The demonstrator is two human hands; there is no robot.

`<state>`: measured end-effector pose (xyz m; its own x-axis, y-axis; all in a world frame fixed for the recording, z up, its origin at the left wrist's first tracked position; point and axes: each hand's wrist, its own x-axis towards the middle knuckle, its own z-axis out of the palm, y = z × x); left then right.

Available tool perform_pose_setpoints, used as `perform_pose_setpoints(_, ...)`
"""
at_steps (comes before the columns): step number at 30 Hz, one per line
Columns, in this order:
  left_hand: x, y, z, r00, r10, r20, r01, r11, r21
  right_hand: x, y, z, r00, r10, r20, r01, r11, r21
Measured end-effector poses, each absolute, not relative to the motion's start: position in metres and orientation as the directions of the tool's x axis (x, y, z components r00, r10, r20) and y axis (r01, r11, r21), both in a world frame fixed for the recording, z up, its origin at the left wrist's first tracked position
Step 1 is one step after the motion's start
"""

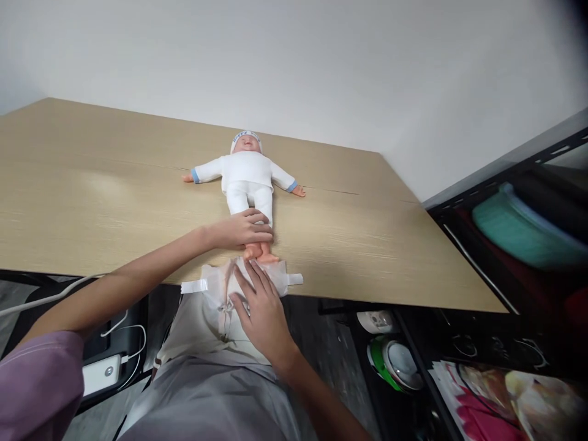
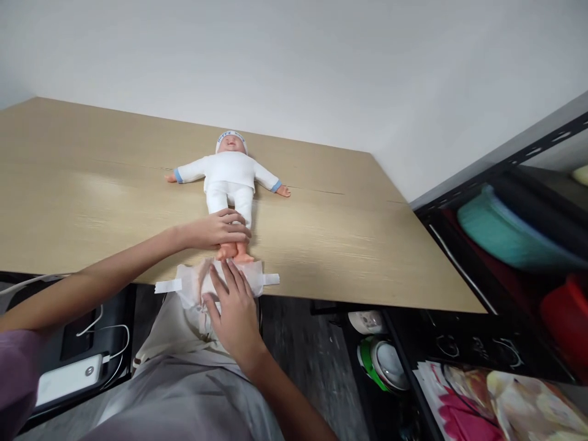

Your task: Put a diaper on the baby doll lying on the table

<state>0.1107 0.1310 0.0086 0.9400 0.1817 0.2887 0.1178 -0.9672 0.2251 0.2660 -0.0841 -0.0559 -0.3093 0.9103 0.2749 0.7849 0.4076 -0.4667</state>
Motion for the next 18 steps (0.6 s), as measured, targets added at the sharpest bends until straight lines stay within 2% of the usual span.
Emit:
perform_pose_setpoints(4,0.111,0.143,0.040,0.917,0.187,0.354,0.078,-0.951,0.300,0.273,-0.063,-0.055,-0.350,0.908,0.229,0.783,0.418,-0.462)
perform_pose_setpoints(8,0.109,0.159,0.082,0.853,0.303,0.425,0.117,-0.905,0.410,0.277,-0.027,-0.058,-0.378,0.909,0.175,0.799,0.416,-0.435)
perform_pose_setpoints(12,0.108,0.178,0.108,0.743,0.411,0.529,0.081,-0.839,0.538,0.277,0.009,-0.060,-0.399,0.901,0.171,0.801,0.433,-0.414)
perform_pose_setpoints(18,0.103,0.193,0.128,0.683,0.445,0.579,0.033,-0.811,0.584,0.267,0.074,-0.066,-0.383,0.906,0.179,0.826,0.422,-0.373)
